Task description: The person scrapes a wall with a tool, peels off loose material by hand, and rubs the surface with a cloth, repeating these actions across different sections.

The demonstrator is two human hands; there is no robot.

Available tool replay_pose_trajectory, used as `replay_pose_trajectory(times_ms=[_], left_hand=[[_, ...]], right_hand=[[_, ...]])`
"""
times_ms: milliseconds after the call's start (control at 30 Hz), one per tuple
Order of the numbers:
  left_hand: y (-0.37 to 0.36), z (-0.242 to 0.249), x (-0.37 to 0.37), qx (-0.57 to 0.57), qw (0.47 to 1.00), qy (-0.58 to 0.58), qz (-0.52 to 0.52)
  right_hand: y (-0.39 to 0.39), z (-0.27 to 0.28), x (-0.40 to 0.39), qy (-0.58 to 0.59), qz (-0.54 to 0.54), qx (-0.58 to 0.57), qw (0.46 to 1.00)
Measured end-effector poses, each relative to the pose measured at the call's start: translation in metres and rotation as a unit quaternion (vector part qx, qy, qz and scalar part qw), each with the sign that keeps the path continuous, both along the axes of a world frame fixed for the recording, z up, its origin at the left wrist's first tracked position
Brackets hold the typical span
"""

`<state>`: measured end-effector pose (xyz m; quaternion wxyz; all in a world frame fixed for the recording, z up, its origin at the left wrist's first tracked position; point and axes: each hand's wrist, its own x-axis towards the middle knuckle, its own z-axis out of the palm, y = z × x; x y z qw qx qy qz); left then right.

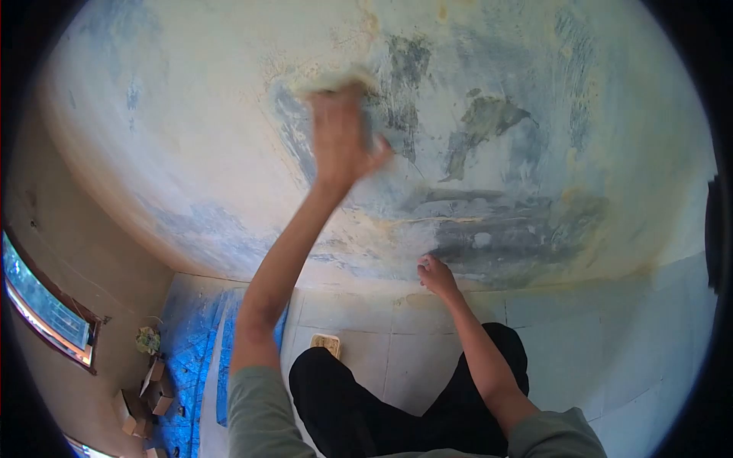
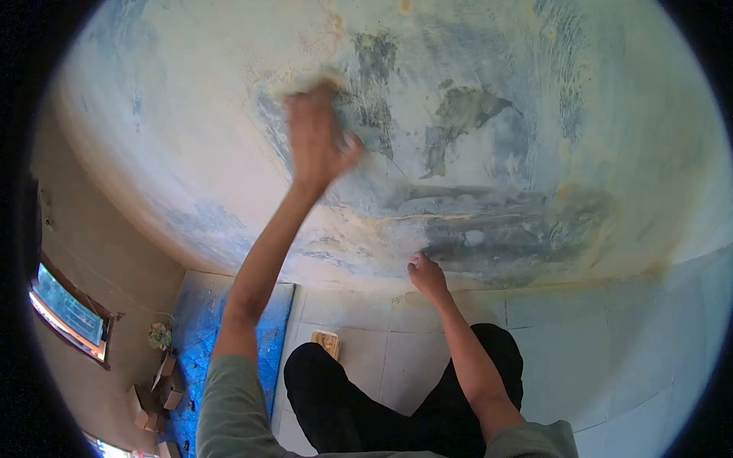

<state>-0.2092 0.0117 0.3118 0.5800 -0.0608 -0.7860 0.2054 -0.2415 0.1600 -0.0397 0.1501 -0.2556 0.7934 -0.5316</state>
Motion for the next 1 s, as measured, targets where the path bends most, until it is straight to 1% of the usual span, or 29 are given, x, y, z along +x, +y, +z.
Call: replay_pose_trajectory(times_ms=[33, 67, 100, 133, 167, 200, 233, 300, 333, 367, 400, 433, 500, 567, 600, 633, 700, 733, 767, 833, 867, 900, 967, 1000], left_hand=[[0.012, -0.008, 0.002, -0.052, 0.995, -0.085, -0.022], [0.005, -0.005, -0.001, -0.081, 0.992, -0.092, 0.004], [-0.007, 0.006, -0.001, -0.083, 0.992, -0.091, 0.004], [-0.018, 0.018, 0.001, -0.043, 0.998, -0.035, 0.029], [-0.025, 0.025, -0.001, -0.006, 0.998, 0.02, 0.053], [-0.013, 0.012, -0.007, 0.011, 0.997, 0.033, 0.061], [0.001, -0.002, -0.009, 0.004, 1.0, 0.011, 0.01], [0.011, -0.012, -0.006, -0.057, 0.995, -0.077, -0.024], [0.003, -0.003, -0.003, -0.082, 0.994, -0.074, 0.022], [-0.01, 0.01, 0.002, -0.107, 0.989, -0.072, 0.069], [-0.018, 0.019, 0.003, 0.017, 0.998, -0.052, 0.016], [-0.023, 0.029, 0.004, 0.046, 0.998, 0.037, 0.004], [-0.024, 0.019, -0.005, 0.108, 0.987, 0.113, 0.03], [0.013, 0.005, -0.003, 0.024, 0.999, 0.01, 0.045], [0.025, 0.001, 0.003, -0.022, 0.998, -0.056, 0.024], [0.018, 0.011, 0.003, -0.023, 0.998, -0.053, 0.023], [-0.016, 0.042, 0.003, 0.028, 0.999, -0.026, 0.037], [-0.026, 0.051, 0.003, 0.107, 0.991, 0.083, 0.023], [-0.027, 0.043, 0.001, 0.104, 0.991, 0.082, 0.024], [-0.011, 0.027, 0.0, 0.018, 0.998, 0.056, 0.018], [-0.006, 0.02, 0.006, -0.016, 1.0, -0.012, -0.022], [-0.016, 0.029, 0.01, -0.017, 1.0, -0.009, -0.021], [-0.048, 0.053, 0.024, 0.082, 0.994, -0.072, -0.003], [-0.056, 0.056, 0.024, 0.139, 0.99, 0.022, -0.006]], right_hand=[[0.002, 0.007, 0.001, 0.003, 0.0, 0.0, 1.0], [0.005, 0.013, 0.004, -0.02, 0.003, 0.027, 0.999], [0.006, 0.017, 0.005, -0.042, 0.006, 0.053, 0.998], [0.008, 0.016, 0.003, -0.043, 0.005, 0.052, 0.998], [0.008, 0.015, 0.002, -0.021, -0.001, 0.05, 0.999], [0.006, 0.012, 0.005, 0.0, -0.004, 0.049, 0.999], [0.004, 0.01, 0.006, -0.002, -0.004, 0.047, 0.999], [0.003, 0.008, 0.002, -0.057, 0.005, 0.006, 0.998], [0.005, 0.011, 0.002, -0.056, 0.005, 0.006, 0.998], [0.008, 0.015, 0.004, -0.044, 0.002, 0.037, 0.998], [0.009, 0.016, 0.004, -0.033, -0.001, 0.067, 0.997], [0.007, 0.014, 0.003, -0.036, 0.0, 0.063, 0.997], [0.006, 0.008, 0.0, -0.039, -0.004, 0.03, 0.999], [0.006, 0.007, 0.001, -0.043, -0.002, 0.032, 0.999], [0.007, 0.009, 0.001, -0.05, -0.001, 0.035, 0.998], [0.009, 0.012, 0.0, -0.047, -0.002, 0.034, 0.998], [0.012, 0.016, 0.002, -0.063, 0.0, 0.037, 0.997], [0.012, 0.015, 0.003, -0.064, 0.001, 0.036, 0.997], [0.01, 0.015, 0.002, -0.067, 0.001, 0.024, 0.997], [0.009, 0.012, -0.005, -0.062, 0.001, 0.013, 0.998], [0.007, 0.007, -0.004, -0.057, -0.001, 0.018, 0.998], [0.007, 0.007, -0.003, -0.054, 0.0, 0.021, 0.998], [0.014, 0.019, 0.0, -0.047, 0.002, 0.045, 0.998], [0.017, 0.025, 0.002, -0.043, 0.002, 0.064, 0.997]])
